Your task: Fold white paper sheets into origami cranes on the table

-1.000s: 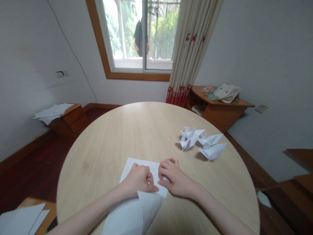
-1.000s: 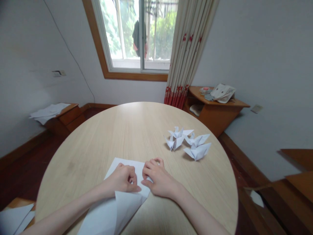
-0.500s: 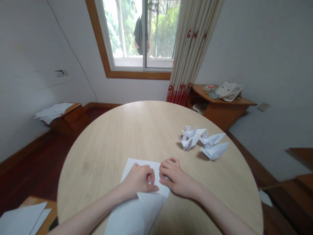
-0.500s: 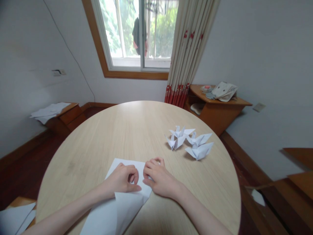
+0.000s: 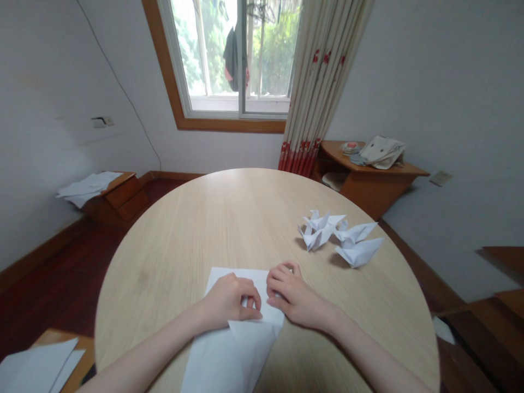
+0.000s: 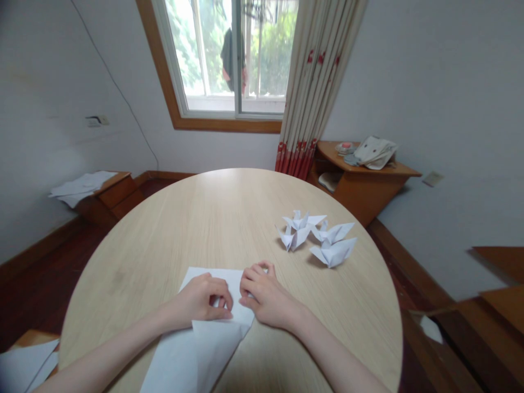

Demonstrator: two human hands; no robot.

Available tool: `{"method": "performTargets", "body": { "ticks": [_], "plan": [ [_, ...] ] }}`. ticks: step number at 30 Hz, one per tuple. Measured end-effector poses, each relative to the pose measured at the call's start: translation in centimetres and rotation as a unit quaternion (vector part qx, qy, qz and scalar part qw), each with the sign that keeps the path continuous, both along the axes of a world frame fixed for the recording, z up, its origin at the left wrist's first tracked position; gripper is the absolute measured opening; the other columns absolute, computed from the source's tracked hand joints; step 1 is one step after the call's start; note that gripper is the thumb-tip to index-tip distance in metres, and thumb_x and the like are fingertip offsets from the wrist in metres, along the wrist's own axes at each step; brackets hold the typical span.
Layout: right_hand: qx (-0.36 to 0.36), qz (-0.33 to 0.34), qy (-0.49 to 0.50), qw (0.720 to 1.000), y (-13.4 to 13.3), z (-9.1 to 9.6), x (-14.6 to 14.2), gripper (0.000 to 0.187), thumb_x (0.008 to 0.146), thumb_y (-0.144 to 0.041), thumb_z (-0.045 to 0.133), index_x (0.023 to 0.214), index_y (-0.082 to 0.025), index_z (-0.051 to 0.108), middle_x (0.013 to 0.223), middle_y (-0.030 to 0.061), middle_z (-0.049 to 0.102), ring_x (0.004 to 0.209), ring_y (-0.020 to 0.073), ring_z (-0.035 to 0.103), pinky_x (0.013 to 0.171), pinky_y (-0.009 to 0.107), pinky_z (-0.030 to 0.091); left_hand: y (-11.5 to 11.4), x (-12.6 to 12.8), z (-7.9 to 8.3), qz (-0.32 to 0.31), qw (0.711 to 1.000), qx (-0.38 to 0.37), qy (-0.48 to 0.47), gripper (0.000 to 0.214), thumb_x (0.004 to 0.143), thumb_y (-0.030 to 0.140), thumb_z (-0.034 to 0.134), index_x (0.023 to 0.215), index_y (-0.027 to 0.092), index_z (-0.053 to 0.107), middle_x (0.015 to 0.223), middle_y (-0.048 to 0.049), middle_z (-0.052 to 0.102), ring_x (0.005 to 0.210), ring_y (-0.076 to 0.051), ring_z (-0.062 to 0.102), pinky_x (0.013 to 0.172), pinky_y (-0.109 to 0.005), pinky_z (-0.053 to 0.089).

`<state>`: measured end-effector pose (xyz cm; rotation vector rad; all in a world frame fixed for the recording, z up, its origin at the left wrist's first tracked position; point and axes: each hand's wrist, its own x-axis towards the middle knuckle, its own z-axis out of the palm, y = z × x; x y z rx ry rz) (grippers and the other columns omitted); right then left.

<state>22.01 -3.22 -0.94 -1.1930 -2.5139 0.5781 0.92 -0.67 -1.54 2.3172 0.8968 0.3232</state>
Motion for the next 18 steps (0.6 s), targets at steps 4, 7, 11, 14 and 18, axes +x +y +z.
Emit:
{"method": "performTargets", "body": {
  "ticks": [4,7,11,14,18],
  "plan": [
    [0.009,-0.003,0.013,1.0,0.04,0.05,0.09,0.01,0.087,-0.013,0.058,0.082,-0.019,0.054,0.095,0.001,0.057,0.098,0.0176,0.05,0.099,0.042,0.024,0.02,-0.08,-0.6,-0.015,0.999,0.048,-0.014,0.01,0.073,0.025,0.079,0.083,0.024,0.076,0.071,0.0041,0.069,0.063,-0.011,0.059,0.067,-0.023,0.036],
    [0.013,-0.008,0.019,1.0,0.06,0.03,0.13,0.01,0.086,-0.011,0.058,0.081,-0.02,0.054,0.098,0.0018,0.057,0.1,0.0177,0.051,0.099,0.042,0.024,-0.04,-0.16,-0.86,-0.033,0.996,0.086,-0.008,0.01,0.078,0.026,0.076,0.088,0.028,0.077,0.073,0.0031,0.07,0.063,-0.012,0.061,0.065,-0.024,0.037],
    [0.027,-0.016,0.019,0.999,0.18,-0.17,0.21,0.009,0.086,-0.013,0.058,0.082,-0.02,0.054,0.1,0.0023,0.058,0.102,0.0184,0.051,0.1,0.043,0.024,0.0,-0.39,-0.86,-0.069,0.99,0.124,0.008,0.014,0.086,0.035,0.067,0.096,0.03,0.076,0.077,0.002,0.071,0.064,-0.012,0.062,0.066,-0.025,0.037],
    [0.041,-0.025,0.014,0.999,0.34,-0.34,0.26,0.008,0.087,-0.016,0.061,0.084,-0.02,0.054,0.104,0.0027,0.06,0.107,0.0199,0.05,0.1,0.043,0.024,0.01,-0.53,-0.74,-0.092,0.985,0.142,0.026,0.022,0.093,0.04,0.058,0.103,0.03,0.074,0.074,0.001,0.069,0.064,-0.013,0.061,0.064,-0.026,0.036],
    [0.061,-0.041,0.007,0.997,0.46,-0.57,0.25,0.008,0.089,-0.022,0.062,0.093,-0.022,0.056,0.114,0.0045,0.061,0.112,0.0223,0.048,0.1,0.044,0.025,-0.04,-0.61,-0.53,-0.107,0.98,0.165,0.038,0.028,0.096,0.041,0.05,0.106,0.029,0.073,0.071,0.0003,0.066,0.06,-0.013,0.059,0.059,-0.026,0.034]
  ]
}}
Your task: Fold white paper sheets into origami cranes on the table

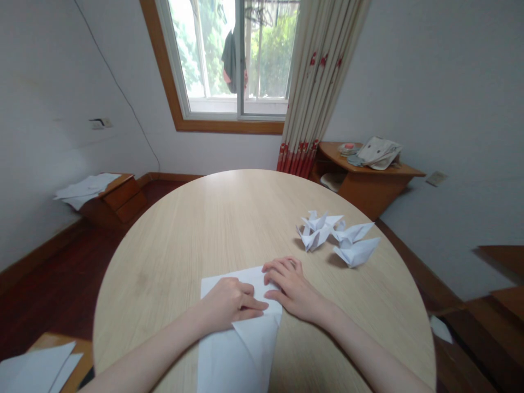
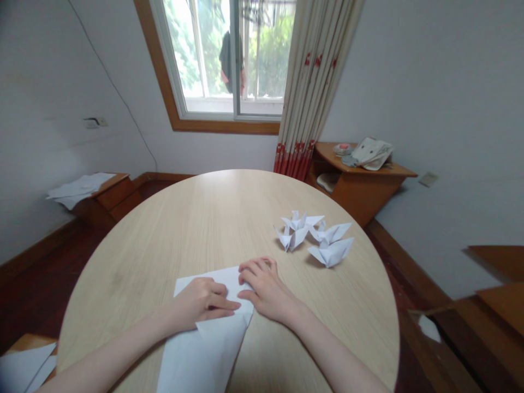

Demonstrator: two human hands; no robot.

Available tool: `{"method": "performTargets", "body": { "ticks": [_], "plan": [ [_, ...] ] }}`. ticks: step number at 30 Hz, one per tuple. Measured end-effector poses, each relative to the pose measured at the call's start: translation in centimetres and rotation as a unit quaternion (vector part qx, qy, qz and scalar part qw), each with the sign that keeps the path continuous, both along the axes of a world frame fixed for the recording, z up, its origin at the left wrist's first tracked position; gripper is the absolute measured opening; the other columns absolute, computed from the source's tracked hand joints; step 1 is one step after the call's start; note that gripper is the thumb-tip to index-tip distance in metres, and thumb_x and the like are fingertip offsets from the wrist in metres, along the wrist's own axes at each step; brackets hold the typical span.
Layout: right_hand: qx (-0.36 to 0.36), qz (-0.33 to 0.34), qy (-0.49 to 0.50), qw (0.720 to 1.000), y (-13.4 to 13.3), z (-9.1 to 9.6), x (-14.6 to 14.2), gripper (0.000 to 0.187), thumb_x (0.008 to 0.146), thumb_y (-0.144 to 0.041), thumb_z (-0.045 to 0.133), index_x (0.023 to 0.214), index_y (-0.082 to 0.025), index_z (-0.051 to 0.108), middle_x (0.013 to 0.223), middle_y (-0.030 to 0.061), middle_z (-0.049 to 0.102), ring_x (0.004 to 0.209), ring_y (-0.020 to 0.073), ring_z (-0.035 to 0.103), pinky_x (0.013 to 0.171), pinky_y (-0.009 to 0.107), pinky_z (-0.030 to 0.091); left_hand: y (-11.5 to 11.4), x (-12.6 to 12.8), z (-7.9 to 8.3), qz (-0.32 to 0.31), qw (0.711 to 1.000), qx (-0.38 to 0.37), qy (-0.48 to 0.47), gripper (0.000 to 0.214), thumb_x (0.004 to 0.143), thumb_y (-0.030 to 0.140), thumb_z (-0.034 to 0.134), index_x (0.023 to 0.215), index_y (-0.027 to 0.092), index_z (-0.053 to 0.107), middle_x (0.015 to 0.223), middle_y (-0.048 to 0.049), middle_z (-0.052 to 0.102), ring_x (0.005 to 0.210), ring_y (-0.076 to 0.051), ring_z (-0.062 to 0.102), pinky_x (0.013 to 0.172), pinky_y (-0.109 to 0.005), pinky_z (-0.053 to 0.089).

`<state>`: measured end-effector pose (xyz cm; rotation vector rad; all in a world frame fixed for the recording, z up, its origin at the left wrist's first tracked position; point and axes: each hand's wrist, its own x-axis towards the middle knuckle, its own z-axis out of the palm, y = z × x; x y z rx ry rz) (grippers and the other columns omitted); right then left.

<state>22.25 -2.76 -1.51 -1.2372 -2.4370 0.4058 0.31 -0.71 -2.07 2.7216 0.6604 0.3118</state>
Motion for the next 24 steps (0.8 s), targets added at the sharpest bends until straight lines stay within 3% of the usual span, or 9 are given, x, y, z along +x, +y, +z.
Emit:
{"method": "performTargets", "body": {
  "ticks": [8,11,15,19,24],
  "plan": [
    [0.031,-0.005,0.007,0.999,-0.3,0.7,0.1,0.021,0.088,-0.018,0.058,0.109,-0.02,0.055,0.12,0.0107,0.058,0.112,0.0255,0.049,0.097,0.042,0.034,0.1,0.0,0.6,-0.006,1.0,-0.007,0.014,0.028,0.097,0.039,0.049,0.107,0.028,0.072,0.071,0.0,0.064,0.058,-0.013,0.055,0.058,-0.025,0.033],
    [-0.001,-0.02,0.01,1.0,-0.5,1.6,0.6,0.008,0.089,-0.02,0.055,0.096,-0.017,0.058,0.102,0.0091,0.062,0.095,0.0218,0.055,0.081,0.031,0.041,0.1,0.0,0.8,-0.003,1.0,-0.021,0.014,0.029,0.097,0.04,0.049,0.107,0.027,0.073,0.07,-0.0003,0.063,0.059,-0.013,0.055,0.057,-0.024,0.033],
    [-0.1,-0.058,-0.068,0.991,-1.0,2.5,1.2,0.032,0.09,-0.029,0.053,0.06,-0.017,0.056,0.061,0.0001,0.057,0.058,0.0131,0.047,0.055,0.025,0.028,0.1,0.0,1.0,0.0,0.999,-0.034,0.009,0.035,0.098,0.044,0.045,0.103,0.026,0.074,0.066,0.0,0.06,0.056,-0.011,0.052,0.054,-0.024,0.03],
    [-0.14,-0.053,-0.092,0.984,-1.7,3.0,1.1,0.036,0.081,-0.022,0.058,0.047,-0.017,0.049,0.045,-0.0055,0.04,0.046,0.0086,0.029,0.049,0.026,0.019,0.1,0.0,1.1,0.001,0.999,-0.044,0.002,0.038,0.099,0.045,0.043,0.102,0.025,0.075,0.063,0.0004,0.056,0.053,-0.011,0.049,0.053,-0.024,0.029],
    [-0.144,-0.042,-0.1,0.984,-1.9,3.2,0.6,0.032,0.072,-0.014,0.058,0.042,-0.017,0.048,0.043,-0.0065,0.035,0.045,0.0082,0.024,0.048,0.026,0.016,0.1,0.1,1.1,0.001,0.999,-0.041,-0.002,0.039,0.098,0.045,0.043,0.097,0.025,0.076,0.062,0.0005,0.055,0.053,-0.011,0.048,0.053,-0.025,0.028]
  ]
}}
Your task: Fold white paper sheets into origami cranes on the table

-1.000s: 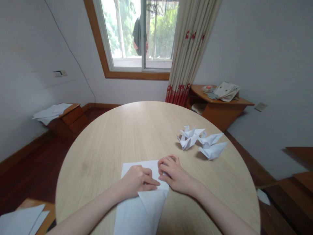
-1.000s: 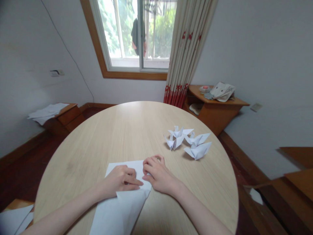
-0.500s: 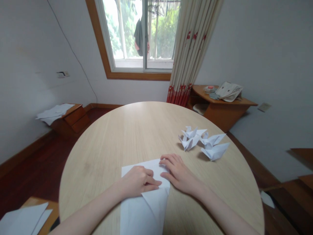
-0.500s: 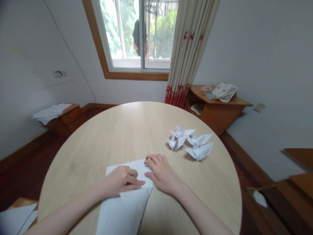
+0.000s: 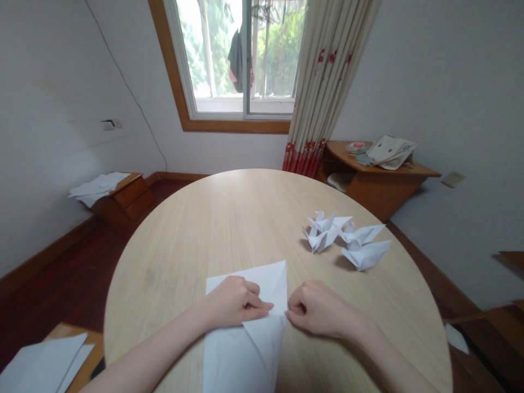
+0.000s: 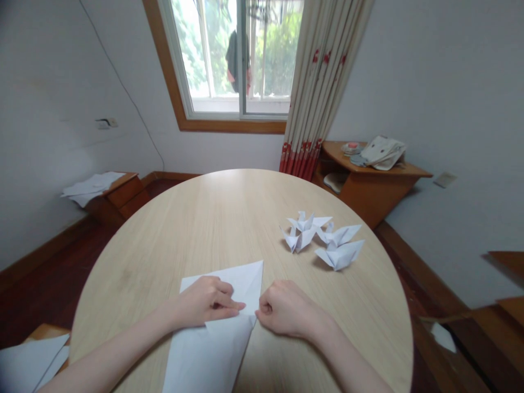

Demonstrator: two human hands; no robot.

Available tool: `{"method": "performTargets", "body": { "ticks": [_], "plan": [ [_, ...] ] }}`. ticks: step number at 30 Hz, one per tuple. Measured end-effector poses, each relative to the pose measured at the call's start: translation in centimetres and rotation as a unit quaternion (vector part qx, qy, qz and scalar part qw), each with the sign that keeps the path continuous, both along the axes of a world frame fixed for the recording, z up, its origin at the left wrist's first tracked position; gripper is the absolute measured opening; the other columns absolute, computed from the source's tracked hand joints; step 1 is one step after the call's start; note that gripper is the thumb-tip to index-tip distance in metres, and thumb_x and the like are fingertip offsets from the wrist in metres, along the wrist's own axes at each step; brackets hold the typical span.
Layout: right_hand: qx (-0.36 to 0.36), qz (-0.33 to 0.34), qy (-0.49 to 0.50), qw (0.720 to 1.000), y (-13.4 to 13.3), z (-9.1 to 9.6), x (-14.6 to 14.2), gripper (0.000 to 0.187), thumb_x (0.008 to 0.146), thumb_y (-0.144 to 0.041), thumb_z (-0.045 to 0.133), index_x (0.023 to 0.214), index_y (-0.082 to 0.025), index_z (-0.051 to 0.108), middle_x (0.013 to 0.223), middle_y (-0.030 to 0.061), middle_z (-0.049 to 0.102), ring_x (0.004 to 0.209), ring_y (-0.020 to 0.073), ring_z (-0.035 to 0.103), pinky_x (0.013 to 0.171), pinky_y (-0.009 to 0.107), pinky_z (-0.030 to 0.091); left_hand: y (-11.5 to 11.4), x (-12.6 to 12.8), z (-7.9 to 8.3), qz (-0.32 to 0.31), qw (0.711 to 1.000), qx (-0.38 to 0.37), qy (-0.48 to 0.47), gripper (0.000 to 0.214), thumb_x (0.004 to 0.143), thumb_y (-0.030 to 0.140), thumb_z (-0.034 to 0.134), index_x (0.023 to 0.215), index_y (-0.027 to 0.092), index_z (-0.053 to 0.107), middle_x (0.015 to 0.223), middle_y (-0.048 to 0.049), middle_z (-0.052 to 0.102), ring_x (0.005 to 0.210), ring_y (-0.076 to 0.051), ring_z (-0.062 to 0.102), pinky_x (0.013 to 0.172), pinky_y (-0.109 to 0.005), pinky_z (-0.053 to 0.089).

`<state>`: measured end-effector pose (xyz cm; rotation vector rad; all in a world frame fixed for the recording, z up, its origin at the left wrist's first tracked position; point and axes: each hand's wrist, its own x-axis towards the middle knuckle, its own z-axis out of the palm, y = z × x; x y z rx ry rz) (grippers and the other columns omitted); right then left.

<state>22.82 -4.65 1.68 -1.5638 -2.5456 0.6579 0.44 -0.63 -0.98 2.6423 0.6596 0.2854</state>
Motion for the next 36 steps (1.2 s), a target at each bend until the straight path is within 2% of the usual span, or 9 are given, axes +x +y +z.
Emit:
{"method": "performTargets", "body": {
  "ticks": [8,17,27,36],
  "plan": [
    [0.012,0.002,-0.016,1.0,0.1,-0.5,-0.2,0.027,0.068,-0.01,0.056,0.042,-0.016,0.052,0.042,-0.0056,0.04,0.045,0.0082,0.023,0.048,0.025,0.017,0.0,0.1,-0.1,-0.003,1.0,-0.003,-0.007,0.039,0.099,0.042,0.044,0.09,0.024,0.077,0.06,0.0009,0.053,0.051,-0.01,0.045,0.052,-0.025,0.026],
    [0.048,-0.014,-0.014,0.999,0.8,-1.4,0.3,0.026,0.071,-0.011,0.055,0.046,-0.017,0.057,0.044,-0.0038,0.047,0.045,0.0084,0.027,0.048,0.025,0.018,0.0,0.1,-0.1,-0.005,1.0,0.006,-0.004,0.041,0.099,0.042,0.043,0.087,0.024,0.077,0.06,0.0007,0.053,0.051,-0.01,0.044,0.053,-0.026,0.027],
    [0.108,-0.02,-0.026,0.994,1.8,-2.2,1.1,0.029,0.082,-0.018,0.056,0.053,-0.017,0.059,0.057,0.0009,0.061,0.051,0.0111,0.046,0.053,0.026,0.023,0.0,0.1,-0.3,0.0,1.0,0.01,-0.011,0.043,0.099,0.045,0.042,0.087,0.023,0.077,0.06,0.0012,0.053,0.051,-0.01,0.045,0.053,-0.026,0.027],
    [0.159,-0.044,-0.042,0.985,2.7,-2.8,1.5,0.03,0.088,-0.022,0.054,0.059,-0.017,0.061,0.062,0.0023,0.064,0.055,0.0124,0.051,0.054,0.027,0.021,0.0,0.1,-0.2,0.001,1.0,0.008,-0.007,0.041,0.099,0.043,0.044,0.087,0.023,0.077,0.061,0.0008,0.054,0.051,-0.01,0.045,0.052,-0.027,0.025]
  ]
}}
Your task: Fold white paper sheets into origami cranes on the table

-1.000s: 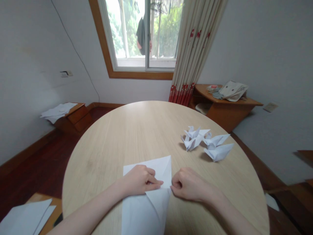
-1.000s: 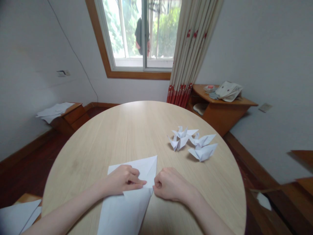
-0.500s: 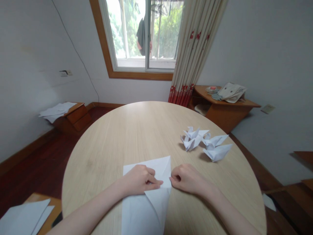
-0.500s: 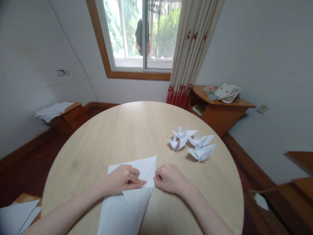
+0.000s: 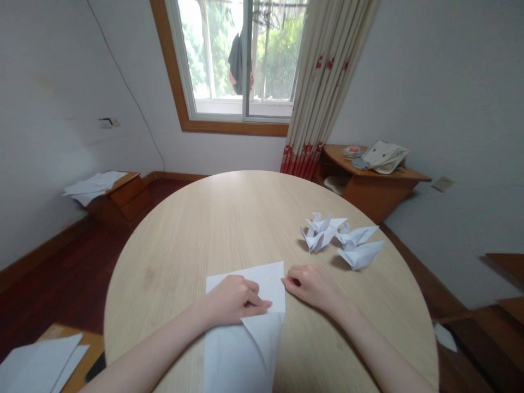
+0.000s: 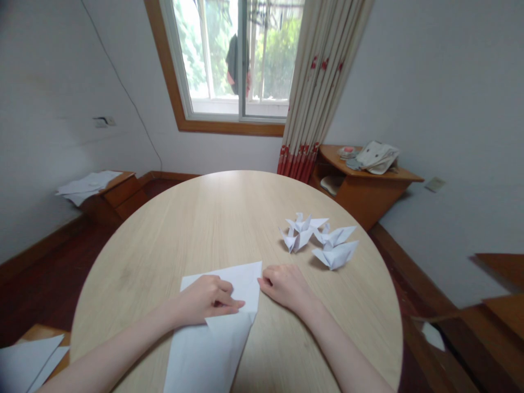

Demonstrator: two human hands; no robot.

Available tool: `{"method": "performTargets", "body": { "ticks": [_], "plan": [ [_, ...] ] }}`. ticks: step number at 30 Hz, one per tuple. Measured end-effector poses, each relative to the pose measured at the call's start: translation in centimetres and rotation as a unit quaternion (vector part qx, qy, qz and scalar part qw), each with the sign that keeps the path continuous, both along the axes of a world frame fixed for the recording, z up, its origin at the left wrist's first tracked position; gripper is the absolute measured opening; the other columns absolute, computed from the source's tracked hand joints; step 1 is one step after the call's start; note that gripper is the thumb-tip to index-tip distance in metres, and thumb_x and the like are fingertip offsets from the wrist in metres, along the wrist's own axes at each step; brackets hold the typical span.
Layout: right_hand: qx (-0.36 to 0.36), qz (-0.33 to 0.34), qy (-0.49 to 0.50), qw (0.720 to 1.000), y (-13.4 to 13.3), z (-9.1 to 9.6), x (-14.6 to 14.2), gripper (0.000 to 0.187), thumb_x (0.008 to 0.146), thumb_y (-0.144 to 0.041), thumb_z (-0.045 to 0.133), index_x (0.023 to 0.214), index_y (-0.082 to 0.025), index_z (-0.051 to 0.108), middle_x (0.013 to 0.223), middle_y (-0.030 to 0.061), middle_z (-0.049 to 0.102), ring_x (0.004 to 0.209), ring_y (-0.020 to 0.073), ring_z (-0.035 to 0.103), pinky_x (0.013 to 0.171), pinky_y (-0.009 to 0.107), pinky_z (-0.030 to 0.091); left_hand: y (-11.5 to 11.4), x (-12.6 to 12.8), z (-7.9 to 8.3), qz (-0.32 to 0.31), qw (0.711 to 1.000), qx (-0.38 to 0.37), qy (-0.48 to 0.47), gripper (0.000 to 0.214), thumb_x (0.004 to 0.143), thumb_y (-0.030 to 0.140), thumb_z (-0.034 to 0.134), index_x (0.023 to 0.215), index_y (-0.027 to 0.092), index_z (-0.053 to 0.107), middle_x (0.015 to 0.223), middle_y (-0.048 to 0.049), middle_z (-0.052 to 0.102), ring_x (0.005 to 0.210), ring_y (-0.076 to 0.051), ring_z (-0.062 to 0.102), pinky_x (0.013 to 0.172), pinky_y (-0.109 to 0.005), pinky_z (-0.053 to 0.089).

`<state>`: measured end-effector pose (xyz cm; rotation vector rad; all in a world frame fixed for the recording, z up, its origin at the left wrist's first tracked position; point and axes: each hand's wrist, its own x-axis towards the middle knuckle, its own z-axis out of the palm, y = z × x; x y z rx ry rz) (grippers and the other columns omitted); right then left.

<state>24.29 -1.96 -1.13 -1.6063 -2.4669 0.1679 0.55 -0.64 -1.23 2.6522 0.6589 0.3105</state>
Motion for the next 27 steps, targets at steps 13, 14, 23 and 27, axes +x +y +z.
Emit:
{"method": "performTargets", "body": {
  "ticks": [13,14,23,27],
  "plan": [
    [0.017,-0.077,0.007,0.997,1.1,-0.6,-0.1,0.03,0.089,-0.025,0.052,0.06,-0.018,0.06,0.063,0.0027,0.066,0.059,0.0149,0.055,0.054,0.026,0.022,-0.1,-0.1,0.0,0.006,1.0,-0.019,0.004,0.037,0.098,0.043,0.045,0.091,0.025,0.077,0.063,0.0006,0.057,0.053,-0.011,0.048,0.053,-0.026,0.027],
    [0.017,-0.084,0.009,0.996,1.2,-0.6,-0.1,0.03,0.089,-0.026,0.052,0.06,-0.018,0.061,0.063,0.0028,0.066,0.059,0.0151,0.055,0.054,0.026,0.022,-0.1,-0.1,0.1,0.006,1.0,-0.02,0.003,0.036,0.098,0.043,0.046,0.093,0.025,0.077,0.064,0.0006,0.057,0.053,-0.011,0.049,0.053,-0.026,0.027],
    [0.014,-0.132,0.042,0.99,1.9,-0.6,-0.1,0.031,0.087,-0.029,0.055,0.058,-0.018,0.06,0.059,0.0013,0.063,0.057,0.0145,0.054,0.053,0.025,0.025,-0.1,0.0,0.3,0.004,1.0,-0.014,0.0,0.033,0.097,0.04,0.049,0.094,0.025,0.077,0.063,0.0003,0.058,0.053,-0.011,0.05,0.052,-0.025,0.027],
    [0.01,-0.145,0.058,0.988,2.3,-0.8,-0.1,0.033,0.086,-0.03,0.054,0.056,-0.019,0.06,0.057,0.0009,0.062,0.055,0.0141,0.053,0.052,0.025,0.026,-0.1,0.0,0.4,0.007,1.0,-0.021,0.006,0.034,0.097,0.042,0.047,0.096,0.025,0.077,0.065,-0.0003,0.06,0.055,-0.012,0.052,0.053,-0.024,0.028]
  ]
}}
